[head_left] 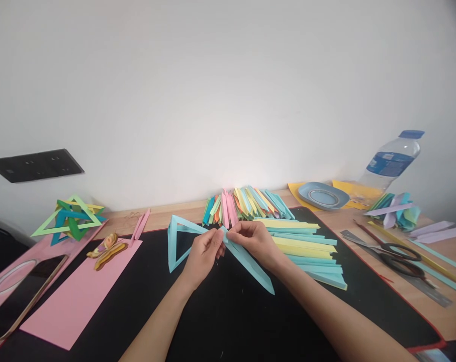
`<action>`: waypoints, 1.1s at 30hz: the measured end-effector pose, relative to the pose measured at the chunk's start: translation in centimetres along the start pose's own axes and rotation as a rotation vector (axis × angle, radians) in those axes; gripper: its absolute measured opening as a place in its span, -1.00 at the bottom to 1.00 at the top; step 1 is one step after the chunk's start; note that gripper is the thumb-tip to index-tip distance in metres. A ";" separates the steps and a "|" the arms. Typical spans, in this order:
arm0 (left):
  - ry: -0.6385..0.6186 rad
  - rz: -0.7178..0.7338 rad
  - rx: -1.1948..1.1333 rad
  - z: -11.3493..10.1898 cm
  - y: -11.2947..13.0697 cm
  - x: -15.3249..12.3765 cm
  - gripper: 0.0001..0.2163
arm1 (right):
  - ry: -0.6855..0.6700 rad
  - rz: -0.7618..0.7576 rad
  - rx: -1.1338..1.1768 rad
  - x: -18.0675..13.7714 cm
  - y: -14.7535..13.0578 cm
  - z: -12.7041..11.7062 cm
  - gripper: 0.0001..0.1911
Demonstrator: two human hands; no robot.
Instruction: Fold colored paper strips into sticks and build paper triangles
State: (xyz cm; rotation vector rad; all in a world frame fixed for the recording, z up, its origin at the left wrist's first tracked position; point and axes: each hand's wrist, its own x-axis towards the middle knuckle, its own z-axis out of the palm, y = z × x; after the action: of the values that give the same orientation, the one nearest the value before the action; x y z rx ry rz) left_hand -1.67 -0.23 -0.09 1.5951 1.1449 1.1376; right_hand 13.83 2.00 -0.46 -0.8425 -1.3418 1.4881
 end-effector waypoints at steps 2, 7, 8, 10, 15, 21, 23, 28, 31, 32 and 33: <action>-0.021 0.008 0.037 0.0 0.1 -0.1 -0.62 | -0.014 0.024 0.025 0.0 -0.1 0.0 -0.69; -0.036 0.024 0.106 -0.1 0.1 -0.2 -0.62 | -0.008 0.093 0.058 0.0 -0.3 0.1 -0.69; -0.037 0.022 0.105 -0.1 0.0 -0.2 -0.63 | -0.009 0.096 0.068 0.0 -0.3 0.1 -0.70; -0.034 0.008 0.061 0.0 -0.1 -0.1 -0.63 | -0.017 0.095 0.085 0.0 -0.3 0.0 -0.72; -0.035 0.016 -0.102 0.0 -0.1 0.0 -0.62 | 0.017 0.092 0.021 0.1 -0.4 -0.2 -0.73; -0.069 0.007 0.053 -0.3 0.2 -0.1 -0.66 | 0.008 0.084 -0.008 0.2 -0.3 -0.4 -0.76; -0.087 0.012 0.071 -0.3 0.1 -0.1 -0.66 | 0.008 0.085 -0.011 0.2 -0.2 -0.4 -0.77; -0.128 0.021 -0.060 -0.3 -0.5 0.0 -0.69 | -0.027 0.106 0.048 0.0 -0.2 -0.5 -0.76; -0.138 0.006 -0.147 -0.2 -0.6 0.0 -0.68 | -0.031 0.111 0.055 0.0 -0.3 -0.5 -0.75; -0.141 0.003 -0.160 -0.2 -0.6 0.0 -0.68 | -0.027 0.108 0.048 0.0 -0.4 -0.6 -0.75; -0.144 0.002 -0.163 -0.2 -0.6 0.0 -0.68 | -0.022 0.106 0.039 0.0 -0.4 -0.6 -0.75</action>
State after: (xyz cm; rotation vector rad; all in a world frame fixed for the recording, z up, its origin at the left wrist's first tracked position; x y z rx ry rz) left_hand -1.93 -0.06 -0.58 1.5260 0.9336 1.0702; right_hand 14.43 2.23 -0.21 -0.8862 -1.2970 1.6049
